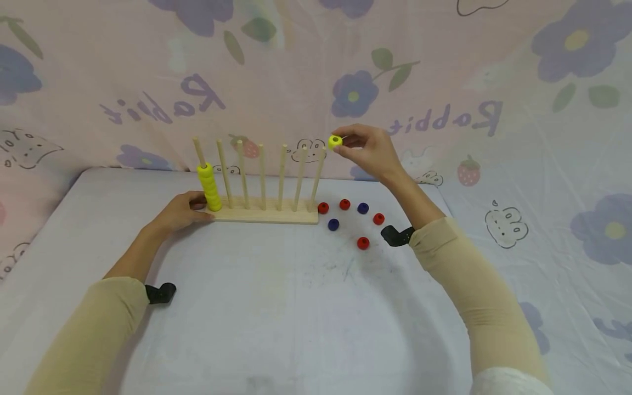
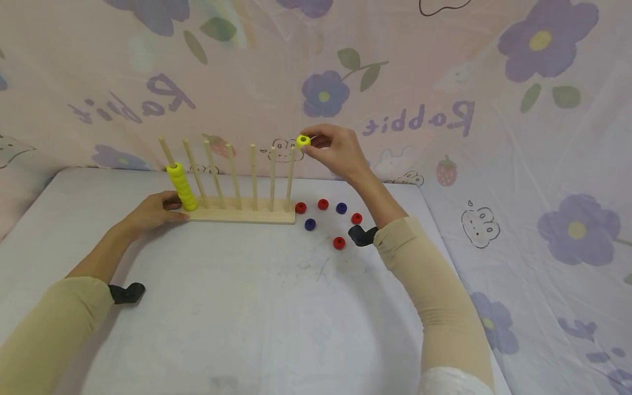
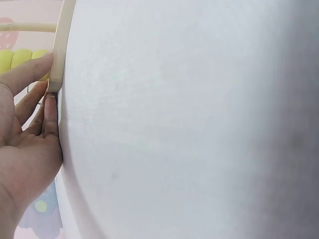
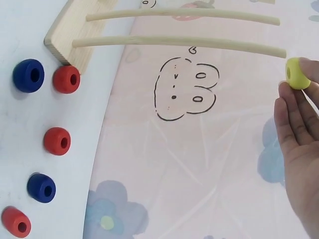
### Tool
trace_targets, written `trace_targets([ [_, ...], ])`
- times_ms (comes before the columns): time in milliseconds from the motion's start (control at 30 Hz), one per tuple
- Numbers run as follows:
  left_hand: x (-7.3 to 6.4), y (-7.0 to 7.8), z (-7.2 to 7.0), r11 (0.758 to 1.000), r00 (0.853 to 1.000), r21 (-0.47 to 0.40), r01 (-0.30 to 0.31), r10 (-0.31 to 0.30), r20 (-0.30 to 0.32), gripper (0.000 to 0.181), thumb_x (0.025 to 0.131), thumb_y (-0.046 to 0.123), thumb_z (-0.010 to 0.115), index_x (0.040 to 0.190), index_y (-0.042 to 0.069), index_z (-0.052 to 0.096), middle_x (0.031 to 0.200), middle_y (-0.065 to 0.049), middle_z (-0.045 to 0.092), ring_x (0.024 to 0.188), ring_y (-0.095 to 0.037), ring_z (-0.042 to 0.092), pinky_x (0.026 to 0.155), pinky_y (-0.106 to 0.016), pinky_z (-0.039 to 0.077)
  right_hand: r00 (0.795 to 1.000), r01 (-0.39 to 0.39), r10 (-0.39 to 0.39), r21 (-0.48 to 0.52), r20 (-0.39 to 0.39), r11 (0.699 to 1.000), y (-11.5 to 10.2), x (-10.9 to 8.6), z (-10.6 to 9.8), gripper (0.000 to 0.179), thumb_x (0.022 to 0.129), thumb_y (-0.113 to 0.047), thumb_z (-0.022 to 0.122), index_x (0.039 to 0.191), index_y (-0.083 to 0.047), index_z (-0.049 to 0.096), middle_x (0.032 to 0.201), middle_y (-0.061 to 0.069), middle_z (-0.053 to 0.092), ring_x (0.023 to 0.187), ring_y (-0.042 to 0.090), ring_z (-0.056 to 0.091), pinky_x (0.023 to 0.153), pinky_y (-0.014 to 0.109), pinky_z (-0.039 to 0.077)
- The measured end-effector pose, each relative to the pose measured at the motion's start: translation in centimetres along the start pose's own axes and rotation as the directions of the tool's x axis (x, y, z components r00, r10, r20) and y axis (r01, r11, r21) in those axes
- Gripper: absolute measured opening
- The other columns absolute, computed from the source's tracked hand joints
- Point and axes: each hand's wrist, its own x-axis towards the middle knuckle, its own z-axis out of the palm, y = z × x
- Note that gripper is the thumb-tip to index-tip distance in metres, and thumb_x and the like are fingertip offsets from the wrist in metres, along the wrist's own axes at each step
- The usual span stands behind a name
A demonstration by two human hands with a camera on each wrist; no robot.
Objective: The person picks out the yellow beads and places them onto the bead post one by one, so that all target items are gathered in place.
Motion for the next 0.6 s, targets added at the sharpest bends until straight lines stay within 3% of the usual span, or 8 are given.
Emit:
trace_targets([
  [167,0.0,0.1,0.0,1.0,1.0,-0.001,-0.003,0.003,0.003,0.083,0.089,0.017,0.076,0.151,-0.009,0.027,0.151,-0.029,0.036,0.137,-0.043,0.038,0.117,-0.053,0.03,0.999,0.035,-0.035,0.036,-0.003,0.999,-0.3,0.7,0.5,0.027,0.087,-0.006,0.076,0.114,-0.002,0.072,0.108,0.01,0.072,0.09,0.018,0.068,0.087,0.028,0.058],
  [333,0.0,0.2,0.0,1.0,1.0,-0.01,-0.007,0.007,0.011,0.084,0.088,0.016,0.076,0.151,-0.01,0.026,0.151,-0.03,0.035,0.138,-0.044,0.037,0.117,-0.054,0.029,1.0,0.016,-0.015,0.041,-0.001,0.999,-1.1,1.4,1.5,0.028,0.088,-0.001,0.073,0.115,0.002,0.07,0.111,0.014,0.071,0.093,0.022,0.069,0.087,0.027,0.057],
  [600,-0.1,0.3,0.0,1.0,1.0,0.005,-0.009,0.009,0.017,0.084,0.089,0.016,0.075,0.151,-0.011,0.024,0.152,-0.031,0.033,0.138,-0.045,0.036,0.117,-0.054,0.029,0.999,0.04,-0.042,0.08,0.025,0.996,-2.1,2.7,3.0,0.029,0.087,-0.007,0.077,0.115,-0.002,0.072,0.108,0.01,0.073,0.091,0.018,0.07,0.085,0.027,0.058],
])
